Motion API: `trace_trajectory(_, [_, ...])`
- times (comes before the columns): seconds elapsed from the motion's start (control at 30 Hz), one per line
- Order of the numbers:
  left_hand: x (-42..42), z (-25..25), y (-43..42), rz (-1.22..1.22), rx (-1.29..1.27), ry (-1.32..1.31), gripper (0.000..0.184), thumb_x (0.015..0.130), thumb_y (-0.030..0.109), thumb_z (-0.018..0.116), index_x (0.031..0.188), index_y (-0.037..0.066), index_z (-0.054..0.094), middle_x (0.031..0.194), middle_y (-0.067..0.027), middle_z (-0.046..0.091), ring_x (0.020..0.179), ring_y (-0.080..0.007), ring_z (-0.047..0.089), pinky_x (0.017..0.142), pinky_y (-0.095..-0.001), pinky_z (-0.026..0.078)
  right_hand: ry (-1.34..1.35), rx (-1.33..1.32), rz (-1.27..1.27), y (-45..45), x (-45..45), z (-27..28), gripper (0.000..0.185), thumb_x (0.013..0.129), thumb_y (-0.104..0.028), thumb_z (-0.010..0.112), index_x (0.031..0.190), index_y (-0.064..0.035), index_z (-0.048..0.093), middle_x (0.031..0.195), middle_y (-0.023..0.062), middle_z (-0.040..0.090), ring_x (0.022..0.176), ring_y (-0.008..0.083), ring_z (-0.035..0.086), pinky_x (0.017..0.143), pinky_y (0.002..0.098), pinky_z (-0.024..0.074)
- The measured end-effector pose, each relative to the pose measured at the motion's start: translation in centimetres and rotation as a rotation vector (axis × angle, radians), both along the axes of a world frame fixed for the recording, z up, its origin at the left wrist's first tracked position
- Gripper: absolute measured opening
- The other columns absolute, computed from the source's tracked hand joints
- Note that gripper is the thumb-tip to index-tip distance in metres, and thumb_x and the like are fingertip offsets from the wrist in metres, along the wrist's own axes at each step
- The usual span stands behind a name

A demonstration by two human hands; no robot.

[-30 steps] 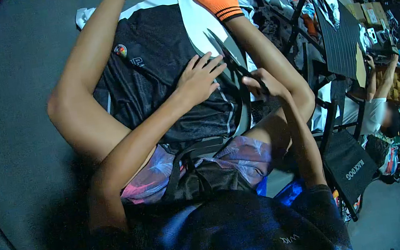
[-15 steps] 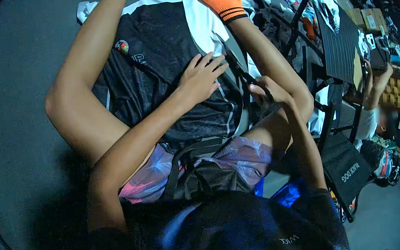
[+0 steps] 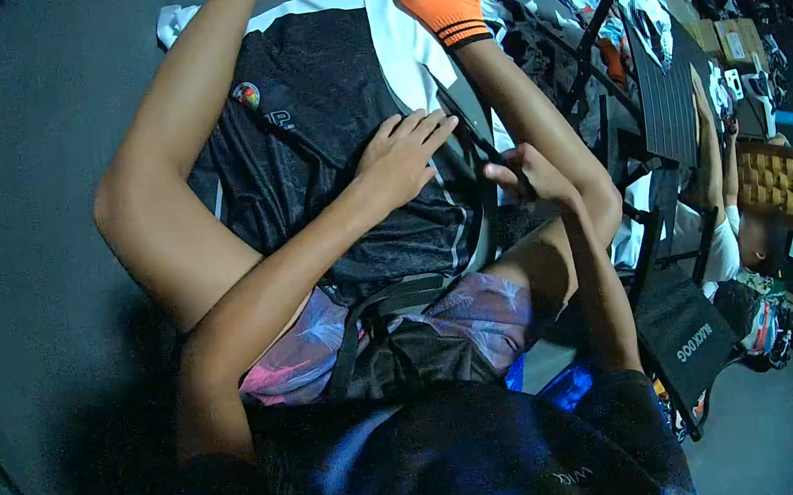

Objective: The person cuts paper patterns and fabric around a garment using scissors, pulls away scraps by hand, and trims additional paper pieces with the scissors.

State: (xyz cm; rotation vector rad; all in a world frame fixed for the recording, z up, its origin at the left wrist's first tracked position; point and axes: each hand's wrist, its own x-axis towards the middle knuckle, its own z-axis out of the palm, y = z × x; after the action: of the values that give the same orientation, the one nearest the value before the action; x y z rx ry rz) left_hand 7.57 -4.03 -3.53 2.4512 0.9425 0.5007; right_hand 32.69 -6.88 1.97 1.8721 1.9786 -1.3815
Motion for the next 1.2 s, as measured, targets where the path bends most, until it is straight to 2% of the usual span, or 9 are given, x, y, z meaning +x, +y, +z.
trace_trajectory(0.27, [0.0, 0.3, -0.2, -0.018, 0.06, 0.084, 0.072, 0.081, 0.023, 0.068, 0.144, 0.015, 0.033, 0.142, -0.0079, 0.041, 0.133, -0.0277, 0.036, 0.108, -0.0443, 0.029, 0.068, -0.045, -0.157, 0.9, -0.2, -1.2, 0.062, 0.086, -0.058, 0.059, 0.068, 0.0014, 0.06, 0.055, 0.002, 0.051, 0.051, 0.0131, 0.048, 0.049, 0.0294, 0.0382])
trace_trajectory(0.33, [-0.1, 0.3, -0.2, -0.018, 0.035, 0.084, 0.07, 0.081, 0.023, 0.068, 0.143, 0.015, 0.035, 0.142, -0.0077, 0.041, 0.133, -0.0274, 0.035, 0.108, -0.0447, 0.029, 0.082, 0.027, -0.028, 2.7, -1.5, -1.6, 0.058, 0.096, -0.048, 0.047, 0.059, -0.0031, 0.057, 0.051, 0.0055, 0.056, 0.051, 0.0167, 0.058, 0.056, 0.0293, 0.0458])
trace_trajectory(0.43, [0.0, 0.3, -0.2, -0.019, 0.016, 0.085, 0.069, 0.081, 0.024, 0.068, 0.142, 0.015, 0.037, 0.143, -0.0074, 0.041, 0.133, -0.0271, 0.035, 0.108, -0.0449, 0.029, -0.093, -0.088, -0.159, 3.0, -3.3, 0.7, 0.056, 0.095, -0.047, 0.048, 0.058, -0.0055, 0.054, 0.052, 0.0055, 0.057, 0.053, 0.0149, 0.059, 0.057, 0.0268, 0.0459])
trace_trajectory(0.53, [-0.2, 0.2, -0.2, -0.012, 0.006, 0.086, 0.067, 0.081, 0.024, 0.068, 0.141, 0.015, 0.039, 0.143, -0.0072, 0.04, 0.133, -0.0268, 0.035, 0.109, -0.0449, 0.029, 0.032, -0.032, -0.112, 2.6, -2.2, -0.7, 0.065, 0.086, -0.059, 0.058, 0.068, 0.0043, 0.06, 0.055, 0.0038, 0.052, 0.052, 0.0138, 0.05, 0.052, 0.0318, 0.0411])
trace_trajectory(0.63, [-0.3, 0.3, -0.1, -0.051, 0.036, 0.102, 0.068, 0.081, 0.024, 0.069, 0.141, 0.015, 0.039, 0.144, -0.0069, 0.04, 0.135, -0.0269, 0.032, 0.11, -0.0454, 0.028, 0.154, 0.154, -0.1, -0.2, -0.5, -3.7, 0.066, 0.086, -0.058, 0.058, 0.068, 0.0049, 0.06, 0.055, 0.0042, 0.052, 0.052, 0.0133, 0.05, 0.052, 0.0317, 0.0412])
trace_trajectory(0.8, [-0.5, 0.6, -0.4, -0.08, 0.027, 0.185, 0.065, 0.081, 0.026, 0.068, 0.139, 0.014, 0.042, 0.145, -0.0069, 0.039, 0.138, -0.027, 0.028, 0.111, -0.0463, 0.026, 0.115, 0.051, -0.141, 0.7, -1.3, -1.7, 0.067, 0.087, -0.058, 0.057, 0.069, 0.0054, 0.061, 0.056, 0.0047, 0.053, 0.052, 0.0137, 0.051, 0.052, 0.0306, 0.042])
trace_trajectory(0.97, [-0.7, 0.2, -0.2, -0.1, 0.001, 0.238, 0.057, 0.081, 0.029, 0.068, 0.133, 0.013, 0.049, 0.145, -0.0074, 0.038, 0.139, -0.0272, 0.025, 0.111, -0.0471, 0.025, 0.155, 0.027, -0.131, 4.4, -4.0, -0.7, 0.056, 0.096, -0.046, 0.048, 0.059, -0.0041, 0.054, 0.049, 0.0037, 0.054, 0.046, 0.0122, 0.055, 0.044, 0.0231, 0.041])
trace_trajectory(1.07, [-0.5, 0.1, -0.2, -0.105, -0.012, 0.243, 0.054, 0.081, 0.031, 0.067, 0.13, 0.012, 0.053, 0.145, -0.0077, 0.039, 0.139, -0.0271, 0.025, 0.112, -0.0472, 0.024, 0.126, -0.088, -0.199, 5.8, -4.9, 0.6, 0.066, 0.087, -0.06, 0.056, 0.069, 0.0026, 0.063, 0.057, 0.0041, 0.054, 0.052, 0.0142, 0.052, 0.051, 0.03, 0.0411])
trace_trajectory(1.2, [-0.6, 0.5, -0.1, -0.125, -0.05, 0.274, 0.051, 0.081, 0.031, 0.068, 0.127, 0.011, 0.055, 0.144, -0.0083, 0.039, 0.139, -0.0271, 0.024, 0.112, -0.047, 0.024, 0.126, -0.069, -0.208, 5.5, -5.1, 0.5, 0.067, 0.086, -0.062, 0.055, 0.069, 0.0024, 0.064, 0.056, 0.0034, 0.053, 0.052, 0.0139, 0.052, 0.05, 0.0299, 0.0409])
